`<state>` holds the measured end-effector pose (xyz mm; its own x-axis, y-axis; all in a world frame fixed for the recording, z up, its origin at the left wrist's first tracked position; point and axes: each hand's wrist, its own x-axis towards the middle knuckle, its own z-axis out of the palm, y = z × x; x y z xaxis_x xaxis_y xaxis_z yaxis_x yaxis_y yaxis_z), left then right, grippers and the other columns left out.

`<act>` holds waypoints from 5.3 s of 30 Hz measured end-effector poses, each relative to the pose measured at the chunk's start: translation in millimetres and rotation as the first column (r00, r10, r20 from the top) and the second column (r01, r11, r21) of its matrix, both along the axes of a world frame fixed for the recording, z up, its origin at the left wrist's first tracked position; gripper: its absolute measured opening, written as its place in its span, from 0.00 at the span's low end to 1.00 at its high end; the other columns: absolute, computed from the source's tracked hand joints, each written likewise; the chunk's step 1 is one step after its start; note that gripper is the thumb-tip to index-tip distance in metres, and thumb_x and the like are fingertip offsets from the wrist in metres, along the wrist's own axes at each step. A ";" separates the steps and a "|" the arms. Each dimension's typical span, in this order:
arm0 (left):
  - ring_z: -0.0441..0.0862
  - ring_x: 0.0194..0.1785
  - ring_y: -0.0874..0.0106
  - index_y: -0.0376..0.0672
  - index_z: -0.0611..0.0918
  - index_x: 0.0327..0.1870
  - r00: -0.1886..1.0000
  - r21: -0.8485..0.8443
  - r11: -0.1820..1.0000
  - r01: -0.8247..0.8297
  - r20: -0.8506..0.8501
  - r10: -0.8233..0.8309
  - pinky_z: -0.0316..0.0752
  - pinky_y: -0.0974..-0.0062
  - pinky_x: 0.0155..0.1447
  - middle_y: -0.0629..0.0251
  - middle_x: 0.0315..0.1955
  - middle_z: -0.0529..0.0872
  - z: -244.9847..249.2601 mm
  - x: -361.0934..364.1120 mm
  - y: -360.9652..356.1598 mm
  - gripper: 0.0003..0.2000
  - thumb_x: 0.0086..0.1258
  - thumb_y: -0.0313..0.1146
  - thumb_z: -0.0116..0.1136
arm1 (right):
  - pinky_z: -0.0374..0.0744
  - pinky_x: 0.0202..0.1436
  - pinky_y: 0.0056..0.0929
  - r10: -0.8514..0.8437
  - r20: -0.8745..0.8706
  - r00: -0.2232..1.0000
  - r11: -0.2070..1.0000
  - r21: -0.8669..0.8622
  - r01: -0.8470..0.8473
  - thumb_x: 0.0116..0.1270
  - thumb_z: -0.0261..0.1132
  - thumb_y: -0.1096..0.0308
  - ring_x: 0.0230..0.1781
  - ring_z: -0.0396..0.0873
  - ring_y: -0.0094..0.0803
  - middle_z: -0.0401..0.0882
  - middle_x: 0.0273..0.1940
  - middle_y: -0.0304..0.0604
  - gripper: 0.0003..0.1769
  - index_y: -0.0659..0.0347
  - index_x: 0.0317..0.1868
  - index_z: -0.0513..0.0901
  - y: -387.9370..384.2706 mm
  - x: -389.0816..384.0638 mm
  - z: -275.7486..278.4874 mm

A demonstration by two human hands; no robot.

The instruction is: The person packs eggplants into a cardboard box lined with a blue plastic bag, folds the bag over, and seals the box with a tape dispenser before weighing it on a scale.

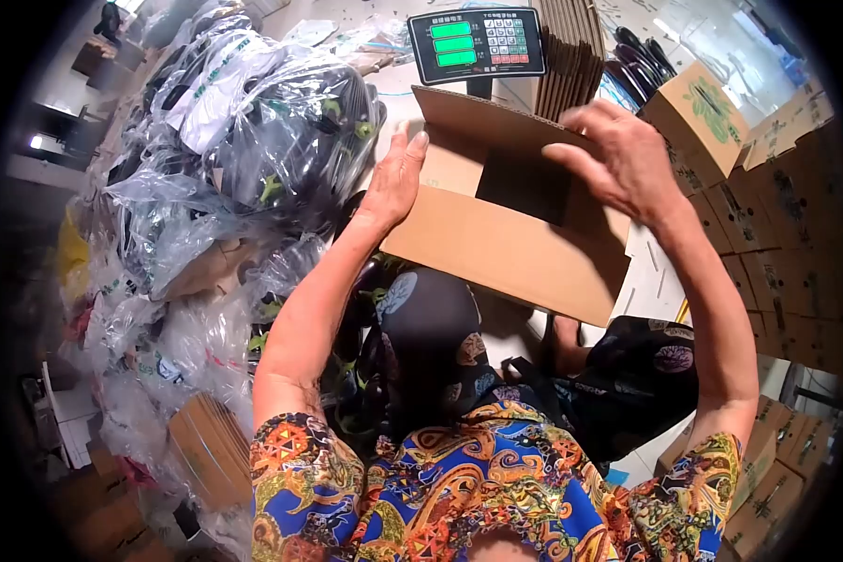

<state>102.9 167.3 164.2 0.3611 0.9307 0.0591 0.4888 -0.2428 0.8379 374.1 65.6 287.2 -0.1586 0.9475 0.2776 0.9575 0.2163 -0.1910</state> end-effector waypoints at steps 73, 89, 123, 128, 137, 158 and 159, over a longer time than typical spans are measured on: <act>0.72 0.43 0.79 0.38 0.78 0.50 0.975 -0.048 0.974 0.221 0.015 -0.221 0.68 0.81 0.50 0.71 0.40 0.77 31.8 10.0 16.5 0.17 0.81 0.45 0.47 | 0.79 0.54 0.44 -0.861 0.160 0.482 0.216 -0.744 0.633 0.53 0.73 0.44 0.50 0.81 0.52 0.84 0.48 0.55 0.34 0.60 0.53 0.80 -358.9 174.1 -272.8; 0.72 0.44 0.79 0.36 0.78 0.50 0.982 -0.039 0.981 0.188 0.031 -0.186 0.67 0.82 0.52 0.70 0.42 0.77 36.1 12.5 11.6 0.15 0.81 0.41 0.46 | 0.77 0.43 0.30 -0.663 -0.701 -0.265 0.385 -0.622 0.682 0.70 0.63 0.51 0.38 0.83 0.31 0.86 0.38 0.42 0.24 0.67 0.48 0.83 -370.0 162.1 -304.4; 0.79 0.41 0.72 0.38 0.81 0.46 0.953 0.076 0.988 0.132 0.265 -0.148 0.74 0.72 0.50 0.61 0.36 0.84 10.6 17.8 1.6 0.14 0.77 0.40 0.50 | 0.79 0.51 0.32 -0.216 -0.598 0.772 0.945 -0.328 0.010 0.51 0.76 0.60 0.45 0.81 0.32 0.83 0.44 0.46 0.35 0.63 0.57 0.74 -76.9 -26.1 18.1; 0.83 0.44 0.58 0.36 0.82 0.46 0.978 0.236 0.972 0.019 0.199 -0.068 0.76 0.64 0.52 0.53 0.38 0.85 21.5 20.7 -4.6 0.16 0.74 0.42 0.55 | 0.76 0.50 0.30 -0.186 -0.595 0.782 0.948 -0.317 -0.016 0.50 0.74 0.60 0.43 0.77 0.29 0.79 0.44 0.43 0.33 0.63 0.55 0.72 -72.9 -29.4 25.4; 0.77 0.37 0.78 0.38 0.83 0.45 0.763 -0.121 0.876 0.466 0.556 -0.329 0.72 0.80 0.42 0.69 0.34 0.83 108.4 15.6 -66.5 0.22 0.72 0.52 0.59 | 0.78 0.50 0.29 -0.091 -0.447 0.890 0.962 -0.271 -0.037 0.52 0.77 0.60 0.44 0.81 0.29 0.83 0.43 0.47 0.33 0.66 0.53 0.71 -80.1 -33.0 27.8; 0.80 0.35 0.83 0.44 0.83 0.44 0.673 -0.458 0.685 0.566 0.737 -0.063 0.74 0.81 0.39 0.73 0.33 0.85 90.0 17.4 -69.7 0.11 0.76 0.41 0.55 | 0.79 0.45 0.36 -0.086 -0.418 0.905 0.971 -0.238 -0.018 0.50 0.74 0.60 0.38 0.83 0.44 0.82 0.38 0.53 0.32 0.64 0.51 0.72 -75.0 -46.8 31.7; 0.80 0.34 0.83 0.44 0.83 0.43 0.681 -0.480 0.671 0.565 0.730 -0.051 0.74 0.81 0.38 0.73 0.32 0.85 90.0 17.6 -69.2 0.11 0.76 0.41 0.55 | 0.79 0.45 0.35 -0.082 -0.415 0.906 0.970 -0.241 -0.023 0.50 0.74 0.60 0.38 0.83 0.44 0.82 0.38 0.53 0.31 0.64 0.51 0.72 -74.4 -46.8 31.7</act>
<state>120.5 98.2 254.2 0.7443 0.6497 -0.1547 -0.1944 0.4324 0.8805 327.3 -8.8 318.9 -0.0482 0.9955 0.0815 0.7821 0.0884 -0.6169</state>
